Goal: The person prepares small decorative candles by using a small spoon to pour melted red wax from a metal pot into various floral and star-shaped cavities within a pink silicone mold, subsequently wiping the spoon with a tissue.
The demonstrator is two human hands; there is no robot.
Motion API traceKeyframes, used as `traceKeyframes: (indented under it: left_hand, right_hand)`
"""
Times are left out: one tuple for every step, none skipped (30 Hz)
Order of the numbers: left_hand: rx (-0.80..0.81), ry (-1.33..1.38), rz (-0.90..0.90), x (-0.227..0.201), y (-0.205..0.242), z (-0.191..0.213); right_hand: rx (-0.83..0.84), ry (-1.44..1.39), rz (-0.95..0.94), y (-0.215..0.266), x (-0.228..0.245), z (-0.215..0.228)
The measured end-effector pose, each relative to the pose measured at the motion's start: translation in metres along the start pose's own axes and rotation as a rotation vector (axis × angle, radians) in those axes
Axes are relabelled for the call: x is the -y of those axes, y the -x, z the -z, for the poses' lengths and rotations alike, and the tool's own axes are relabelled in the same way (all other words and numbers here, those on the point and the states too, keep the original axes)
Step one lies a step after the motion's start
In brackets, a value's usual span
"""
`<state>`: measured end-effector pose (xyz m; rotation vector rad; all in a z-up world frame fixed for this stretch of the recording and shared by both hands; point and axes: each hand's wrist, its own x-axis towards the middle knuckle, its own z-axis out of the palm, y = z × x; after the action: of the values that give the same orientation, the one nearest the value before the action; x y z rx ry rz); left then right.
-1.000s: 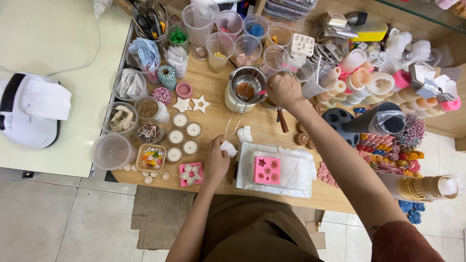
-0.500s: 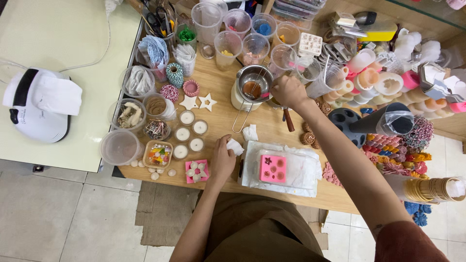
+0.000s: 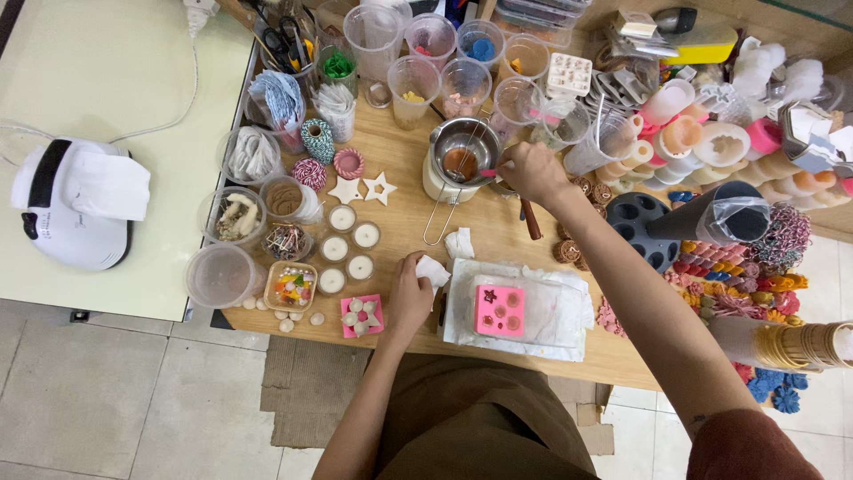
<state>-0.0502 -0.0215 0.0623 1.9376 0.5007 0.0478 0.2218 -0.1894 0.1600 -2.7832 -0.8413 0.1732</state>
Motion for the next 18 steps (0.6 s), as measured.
traceKeyframes:
  left_hand:
    - [0.011,0.002,0.027,-0.001,0.001,0.001]
    - [0.008,-0.017,0.026,-0.002,0.001,0.002]
    - [0.006,-0.036,0.024,-0.003,0.001,0.003]
    - [0.003,-0.054,0.022,-0.004,0.002,0.004]
    - [0.011,-0.060,0.036,-0.005,0.003,0.004]
    - [0.020,-0.066,0.051,-0.006,0.004,0.004]
    - [0.028,-0.071,0.064,-0.006,0.004,0.003]
    - [0.037,-0.077,0.071,-0.006,0.004,0.002]
    - [0.045,-0.083,0.079,-0.005,0.004,0.002]
    - [0.053,-0.089,0.086,-0.003,0.005,0.002]
    - [0.045,-0.091,0.072,-0.001,0.006,0.001]
    - [0.037,-0.092,0.057,0.002,0.007,-0.001]
    - [0.027,-0.094,0.043,0.004,0.006,-0.001]
    - [0.028,-0.122,0.040,0.007,0.006,-0.001]
    - [0.030,-0.148,0.038,0.008,0.006,-0.001]
    - [0.031,-0.174,0.036,0.009,0.006,0.000]
    - [0.033,-0.134,0.082,0.009,0.007,0.000]
    - [0.034,-0.094,0.128,0.008,0.006,0.002]
  right_hand:
    - [-0.007,-0.068,0.005,0.006,0.001,0.000]
    - [-0.015,-0.135,0.009,0.012,0.004,-0.001]
    - [-0.093,-0.058,0.100,0.018,0.005,-0.002]
    - [-0.170,0.019,0.191,0.023,0.006,-0.003]
    - [-0.246,0.098,0.279,0.030,0.006,-0.004]
    - [-0.236,0.099,0.325,0.035,0.004,-0.005]
    - [-0.227,0.101,0.370,0.040,0.002,-0.006]
    - [-0.218,0.104,0.416,0.044,0.000,-0.006]
    - [-0.231,0.100,0.421,0.049,-0.003,-0.005]
    - [-0.245,0.096,0.426,0.054,-0.006,-0.003]
    - [-0.257,0.091,0.432,0.058,-0.008,-0.001]
    - [-0.257,0.096,0.438,0.061,-0.010,0.002]
    - [-0.258,0.099,0.446,0.064,-0.013,0.006]
    - [-0.259,0.103,0.454,0.067,-0.014,0.010]
    - [-0.283,0.093,0.446,0.070,-0.015,0.014]
    - [-0.307,0.083,0.437,0.073,-0.016,0.019]
    - [-0.328,0.073,0.428,0.077,-0.017,0.022]
    - [-0.341,0.052,0.399,0.082,-0.020,0.027]
